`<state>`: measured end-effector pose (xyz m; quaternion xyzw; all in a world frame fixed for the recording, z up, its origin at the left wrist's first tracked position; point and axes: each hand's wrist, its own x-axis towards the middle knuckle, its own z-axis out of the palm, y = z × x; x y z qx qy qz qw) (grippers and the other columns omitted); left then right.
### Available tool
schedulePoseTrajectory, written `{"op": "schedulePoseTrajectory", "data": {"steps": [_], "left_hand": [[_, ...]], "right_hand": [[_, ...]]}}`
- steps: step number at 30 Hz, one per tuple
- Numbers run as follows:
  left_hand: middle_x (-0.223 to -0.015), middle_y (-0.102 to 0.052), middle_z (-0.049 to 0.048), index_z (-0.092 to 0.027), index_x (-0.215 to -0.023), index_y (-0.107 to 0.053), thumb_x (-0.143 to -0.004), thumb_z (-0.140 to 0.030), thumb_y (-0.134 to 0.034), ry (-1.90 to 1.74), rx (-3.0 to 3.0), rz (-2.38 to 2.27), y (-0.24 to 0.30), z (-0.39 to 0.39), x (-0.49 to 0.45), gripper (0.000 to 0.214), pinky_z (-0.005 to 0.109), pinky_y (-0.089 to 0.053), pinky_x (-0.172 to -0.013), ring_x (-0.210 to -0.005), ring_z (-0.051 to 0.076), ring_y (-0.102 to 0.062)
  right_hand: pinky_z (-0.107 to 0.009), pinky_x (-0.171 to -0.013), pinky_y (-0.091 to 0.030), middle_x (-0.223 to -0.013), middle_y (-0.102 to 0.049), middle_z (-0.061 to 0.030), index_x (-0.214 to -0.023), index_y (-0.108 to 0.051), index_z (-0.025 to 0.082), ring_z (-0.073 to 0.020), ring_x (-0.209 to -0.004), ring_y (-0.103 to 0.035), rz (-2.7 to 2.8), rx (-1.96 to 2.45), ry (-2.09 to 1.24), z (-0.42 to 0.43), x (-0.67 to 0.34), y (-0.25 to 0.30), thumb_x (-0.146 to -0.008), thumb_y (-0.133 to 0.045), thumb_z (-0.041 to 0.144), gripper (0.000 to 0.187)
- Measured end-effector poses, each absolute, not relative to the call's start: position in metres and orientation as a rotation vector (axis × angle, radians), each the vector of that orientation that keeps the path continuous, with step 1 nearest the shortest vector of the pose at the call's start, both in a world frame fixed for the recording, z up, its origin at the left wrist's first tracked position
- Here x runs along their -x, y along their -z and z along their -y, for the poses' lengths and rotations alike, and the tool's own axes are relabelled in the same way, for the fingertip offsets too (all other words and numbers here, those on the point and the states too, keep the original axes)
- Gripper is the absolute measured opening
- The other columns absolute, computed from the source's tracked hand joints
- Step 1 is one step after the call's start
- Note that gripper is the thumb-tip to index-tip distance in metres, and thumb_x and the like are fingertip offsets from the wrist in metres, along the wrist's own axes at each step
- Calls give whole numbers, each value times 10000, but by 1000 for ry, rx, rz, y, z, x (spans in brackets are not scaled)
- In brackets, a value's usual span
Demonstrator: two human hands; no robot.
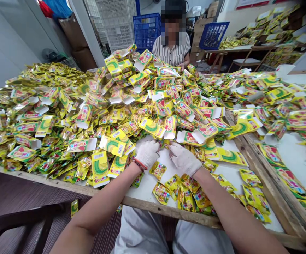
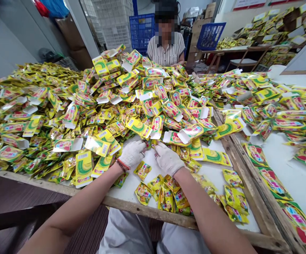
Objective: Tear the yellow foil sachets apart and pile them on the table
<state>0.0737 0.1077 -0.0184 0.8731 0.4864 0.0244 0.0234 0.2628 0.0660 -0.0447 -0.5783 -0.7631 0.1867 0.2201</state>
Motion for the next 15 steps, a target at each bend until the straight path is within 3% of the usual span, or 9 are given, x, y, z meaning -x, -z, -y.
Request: {"op": "schedulePoseTrajectory", "data": {"steps": [4,7,9,13,15], "left_hand": [[-1025,-631,75,-217,-1002,-617,-880,-291,-495,-152,-2622,-1579,18,-97,-75,188,339,-432,-757,-939,231,-600],[-1061,-626,105,-206,-1118,-587,-834,-303,-562,-210,-2542,-1678,18,-97,-77,301,358,-441,-798,-987,265,-594],[-1039,-639,100,-209,-1081,-608,-811,-312,-597,-261,-2481,-1633,19,-100,-78,289,354,-449,-808,-982,266,-599],[-959,-671,66,-188,-948,-633,-809,-285,-610,-620,-2189,-1472,21,-104,-72,171,320,-468,-809,-915,218,-610],[-943,-681,55,-176,-941,-630,-816,-271,-605,-762,-1972,-1361,22,-103,-67,159,306,-482,-803,-889,197,-615]], "right_hand": [[-287,-960,-433,-1093,-657,-104,-999,-675,173,-203,-1052,-597,2147,1753,-487,-65,-263,41,-911,-472,238,230],[-292,-894,-441,-1157,-620,-112,-1108,-636,170,-215,-1022,-597,1999,1915,-366,-65,-262,39,-900,-514,296,272],[-297,-827,-448,-1228,-574,-124,-1164,-601,180,-221,-1000,-602,1947,1998,-331,-68,-260,40,-889,-533,341,326],[-290,-759,-431,-1151,-579,-113,-986,-620,197,-204,-910,-612,1944,2090,-416,-72,-259,41,-845,-583,345,207],[-284,-757,-425,-1098,-608,-105,-1021,-601,197,-198,-899,-611,1919,2094,-492,-73,-261,40,-820,-612,305,228]]}}
